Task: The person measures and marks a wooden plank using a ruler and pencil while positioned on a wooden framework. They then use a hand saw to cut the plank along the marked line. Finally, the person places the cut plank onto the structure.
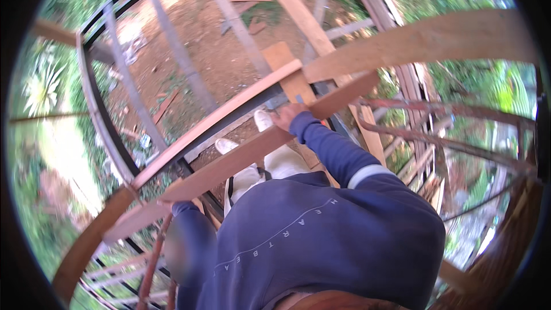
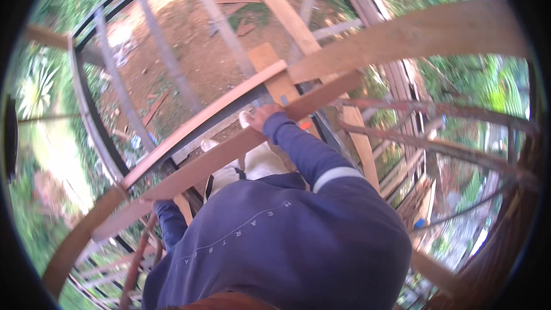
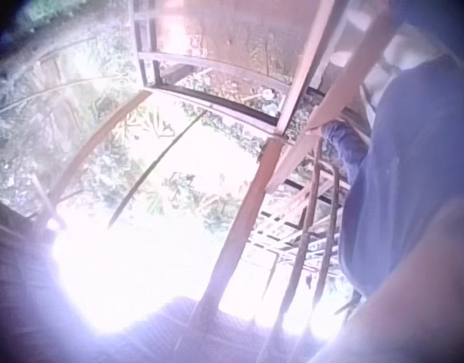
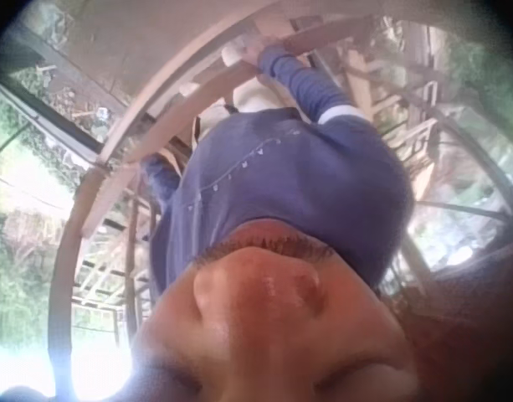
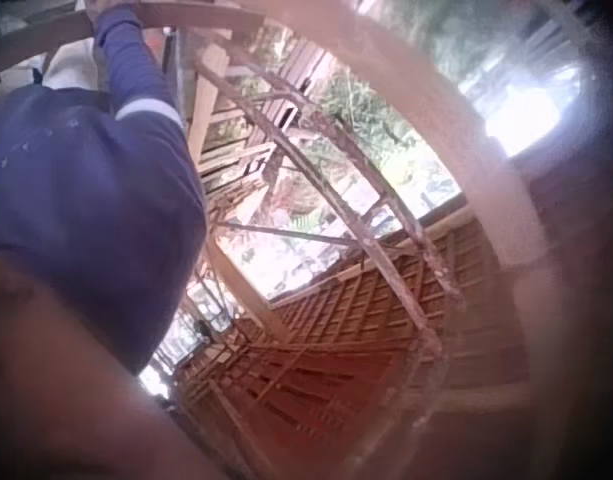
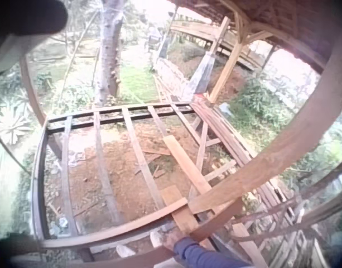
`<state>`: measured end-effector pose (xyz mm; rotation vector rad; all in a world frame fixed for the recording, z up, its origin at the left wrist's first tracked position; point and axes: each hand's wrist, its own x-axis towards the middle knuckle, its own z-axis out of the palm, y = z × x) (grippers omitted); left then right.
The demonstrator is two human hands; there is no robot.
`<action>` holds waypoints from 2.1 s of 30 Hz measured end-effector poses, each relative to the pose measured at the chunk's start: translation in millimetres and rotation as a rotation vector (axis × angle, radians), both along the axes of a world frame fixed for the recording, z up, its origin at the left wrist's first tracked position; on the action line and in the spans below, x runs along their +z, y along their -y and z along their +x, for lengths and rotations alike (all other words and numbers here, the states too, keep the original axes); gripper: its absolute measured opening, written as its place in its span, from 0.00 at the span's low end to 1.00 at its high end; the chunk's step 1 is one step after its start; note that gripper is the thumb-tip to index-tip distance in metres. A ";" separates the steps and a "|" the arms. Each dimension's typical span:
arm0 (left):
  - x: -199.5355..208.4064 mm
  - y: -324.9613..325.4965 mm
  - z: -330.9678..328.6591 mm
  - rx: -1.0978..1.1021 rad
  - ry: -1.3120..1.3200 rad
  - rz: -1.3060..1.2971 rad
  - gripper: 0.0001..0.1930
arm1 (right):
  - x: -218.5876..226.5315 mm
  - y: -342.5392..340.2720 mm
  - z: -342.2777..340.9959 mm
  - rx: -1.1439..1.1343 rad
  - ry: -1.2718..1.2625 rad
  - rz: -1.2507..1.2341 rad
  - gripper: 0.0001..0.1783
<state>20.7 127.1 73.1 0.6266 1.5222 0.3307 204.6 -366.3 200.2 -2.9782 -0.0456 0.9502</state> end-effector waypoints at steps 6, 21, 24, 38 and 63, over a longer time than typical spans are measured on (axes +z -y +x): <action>46.3 18.5 23.4 0.005 -0.206 0.235 0.55 | -24.0 1.9 -13.3 0.018 0.053 0.024 0.37; 15.4 -0.5 3.8 -0.007 -0.369 0.118 0.56 | -36.1 -0.6 -11.9 0.055 -0.047 -0.055 0.37; 11.3 12.1 10.3 0.125 0.209 -0.140 0.49 | -33.5 6.7 -4.1 -0.018 0.012 0.039 0.38; 21.9 16.8 36.6 -0.329 -0.041 -0.061 0.50 | -126.3 141.5 -215.8 -1.813 0.567 0.736 0.25; 4.8 30.1 29.3 -0.364 -0.095 -0.054 0.51 | -156.5 139.6 -80.6 -1.791 1.078 1.760 0.59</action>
